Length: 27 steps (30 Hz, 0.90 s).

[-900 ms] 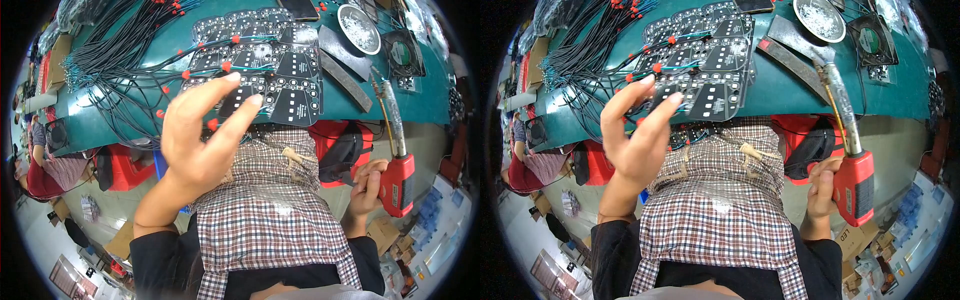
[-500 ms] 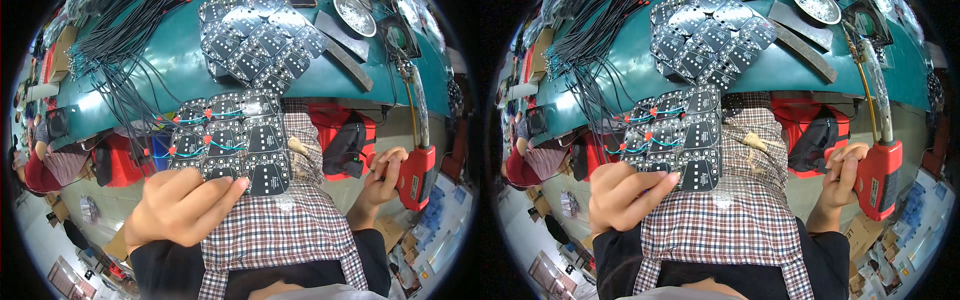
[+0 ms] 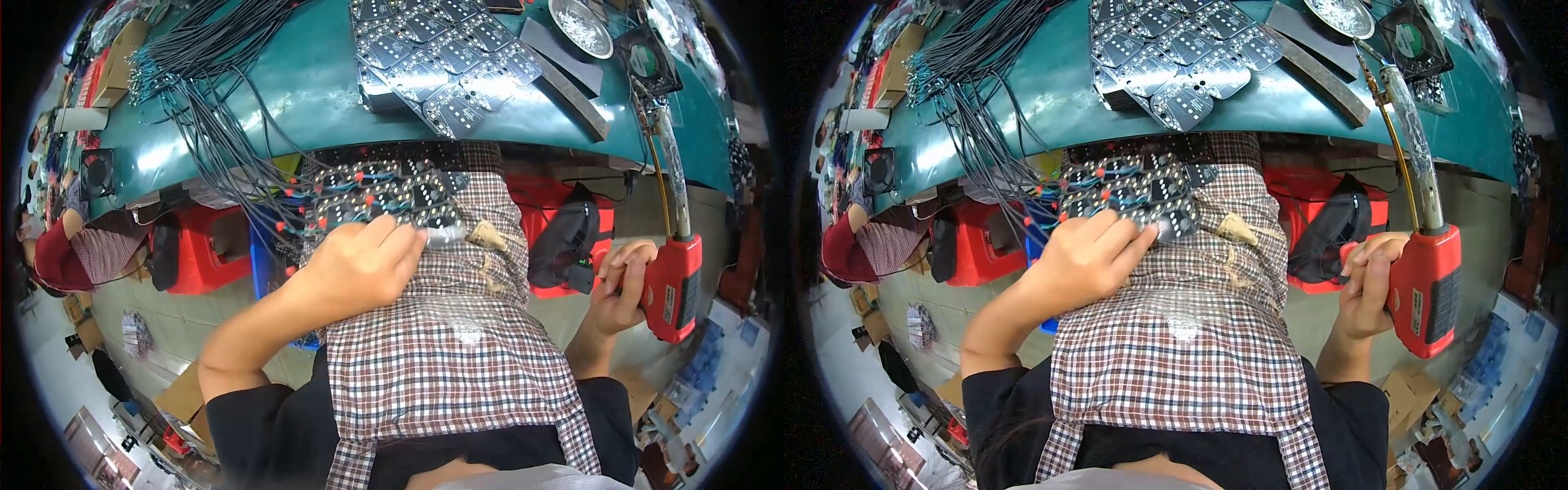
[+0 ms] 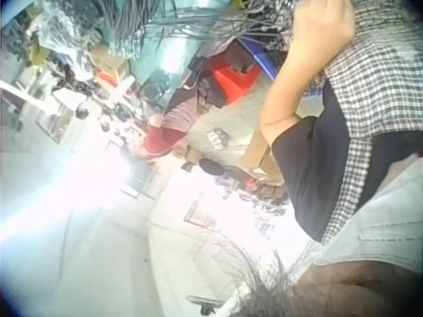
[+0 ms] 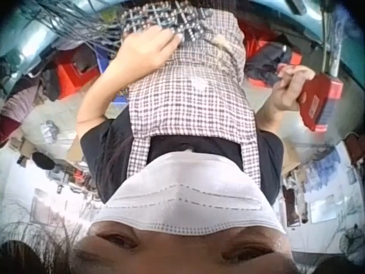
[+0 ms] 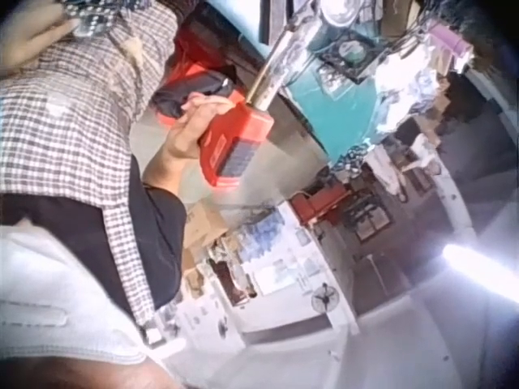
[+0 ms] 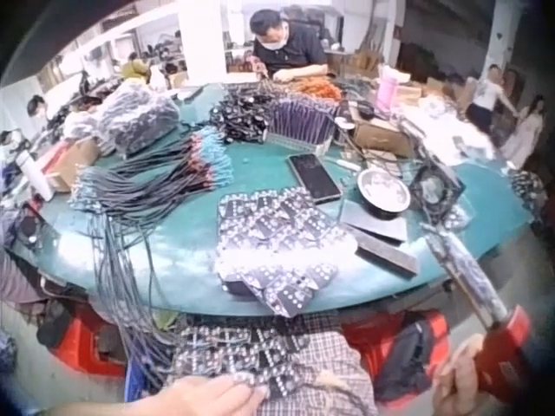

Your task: The person attaches wires to circuit boards by positioning the wire leads onto the board contacts and soldering them in place using a soldering iron.

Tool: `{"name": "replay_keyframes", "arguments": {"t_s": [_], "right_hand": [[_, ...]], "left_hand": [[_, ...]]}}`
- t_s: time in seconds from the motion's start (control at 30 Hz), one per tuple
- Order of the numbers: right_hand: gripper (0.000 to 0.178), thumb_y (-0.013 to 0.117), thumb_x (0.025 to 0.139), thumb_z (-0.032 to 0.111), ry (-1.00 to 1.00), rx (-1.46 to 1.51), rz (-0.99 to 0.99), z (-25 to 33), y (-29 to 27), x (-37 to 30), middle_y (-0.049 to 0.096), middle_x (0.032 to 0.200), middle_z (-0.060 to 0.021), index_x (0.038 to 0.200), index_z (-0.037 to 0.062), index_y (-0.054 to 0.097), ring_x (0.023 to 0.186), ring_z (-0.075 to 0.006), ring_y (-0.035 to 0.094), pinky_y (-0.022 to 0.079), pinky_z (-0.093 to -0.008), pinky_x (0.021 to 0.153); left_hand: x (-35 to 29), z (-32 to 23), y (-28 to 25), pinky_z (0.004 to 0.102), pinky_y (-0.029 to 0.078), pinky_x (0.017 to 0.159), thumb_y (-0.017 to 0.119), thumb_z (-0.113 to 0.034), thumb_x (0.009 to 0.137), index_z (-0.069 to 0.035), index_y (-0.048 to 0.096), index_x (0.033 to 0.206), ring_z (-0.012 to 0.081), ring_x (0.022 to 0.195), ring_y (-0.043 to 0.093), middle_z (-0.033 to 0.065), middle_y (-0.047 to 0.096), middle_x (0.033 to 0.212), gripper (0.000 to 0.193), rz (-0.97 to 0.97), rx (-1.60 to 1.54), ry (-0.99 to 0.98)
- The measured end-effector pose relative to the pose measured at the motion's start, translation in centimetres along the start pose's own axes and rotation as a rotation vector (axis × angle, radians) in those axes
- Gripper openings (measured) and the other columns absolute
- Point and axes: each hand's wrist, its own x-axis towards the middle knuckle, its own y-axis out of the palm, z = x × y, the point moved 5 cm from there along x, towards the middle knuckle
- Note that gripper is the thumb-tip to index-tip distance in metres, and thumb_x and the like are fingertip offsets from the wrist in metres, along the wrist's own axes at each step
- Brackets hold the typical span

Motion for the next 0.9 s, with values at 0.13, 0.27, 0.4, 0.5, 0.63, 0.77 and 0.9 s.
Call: {"name": "replay_keyframes", "arguments": {"t_s": [0.13,0.27,0.4,0.5,0.63,0.77,0.9], "right_hand": [[0.014,0.051,0.101,0.008,-0.004,0.004,0.004,0.1,0.0,0.0,0.054,0.083,-0.0101,0.090,-0.0001,0.053,0.048,-0.0062,0.037,0.040,-0.0243,0.051],[0.014,0.051,0.102,0.008,-0.006,0.010,0.012,0.1,0.2,0.5,0.053,0.081,-0.0095,0.090,-0.0002,0.053,0.048,-0.0065,0.037,0.040,-0.0243,0.051],[0.010,0.053,0.099,0.003,-0.085,-0.133,-0.051,0.4,-0.9,1.5,0.053,0.080,-0.0100,0.090,-0.0011,0.053,0.051,-0.0079,0.039,0.041,-0.0251,0.053],[0.005,0.055,0.097,0.000,-0.184,-0.236,-0.019,1.4,-1.9,3.1,0.054,0.082,-0.0111,0.094,-0.0020,0.053,0.059,-0.0102,0.045,0.042,-0.0251,0.057],[0.007,0.058,0.098,0.000,-0.351,-0.438,0.075,4.0,-1.2,5.8,0.052,0.080,-0.0101,0.092,-0.0015,0.054,0.067,-0.0125,0.048,0.043,-0.0292,0.064],[0.004,0.060,0.098,0.000,-0.421,-0.627,0.076,5.7,-3.8,7.8,0.054,0.083,-0.0090,0.098,-0.0009,0.057,0.073,-0.0136,0.049,0.043,-0.0298,0.067],[0.012,0.068,0.097,0.008,-0.448,-0.835,-0.073,7.5,-5.0,11.0,0.056,0.078,-0.0059,0.092,-0.0005,0.061,0.070,-0.0139,0.053,0.045,-0.0285,0.065]], "left_hand": [[-0.1,1.2,4.0,0.0265,0.040,0.047,0.071,-0.007,0.077,0.000,0.074,0.105,0.0142,0.066,0.054,0.0007,0.058,0.081,0.029,-0.127,0.138,-0.033],[-1.6,3.1,10.1,0.0326,0.051,0.062,0.074,-0.011,0.078,-0.001,0.072,0.111,0.0202,0.084,0.062,0.0047,0.064,0.094,0.034,-0.031,0.069,-0.267],[1.0,3.0,7.4,0.0384,0.051,0.074,0.083,-0.018,0.072,-0.007,0.072,0.111,0.0253,0.090,0.062,0.0068,0.064,0.102,0.042,-0.096,-0.162,-0.336],[5.1,3.3,3.2,0.0415,0.048,0.087,0.079,-0.018,0.075,-0.011,0.072,0.115,0.0270,0.105,0.062,0.0066,0.065,0.112,0.041,-0.388,-0.026,-0.330],[8.3,6.7,5.9,0.0459,0.047,0.106,0.062,-0.015,0.084,-0.011,0.073,0.116,0.0298,0.123,0.061,0.0112,0.067,0.127,0.034,-0.421,0.155,-0.229],[7.9,7.5,3.9,0.0467,0.048,0.107,0.061,-0.011,0.085,-0.018,0.073,0.121,0.0241,0.126,0.063,0.0046,0.070,0.127,0.039,-0.467,0.029,-0.032],[6.4,11.2,5.2,0.0552,0.037,0.115,0.069,-0.010,0.084,-0.018,0.070,0.126,0.0287,0.131,0.059,0.0027,0.067,0.134,0.043,-0.265,-0.044,-0.131]]}}
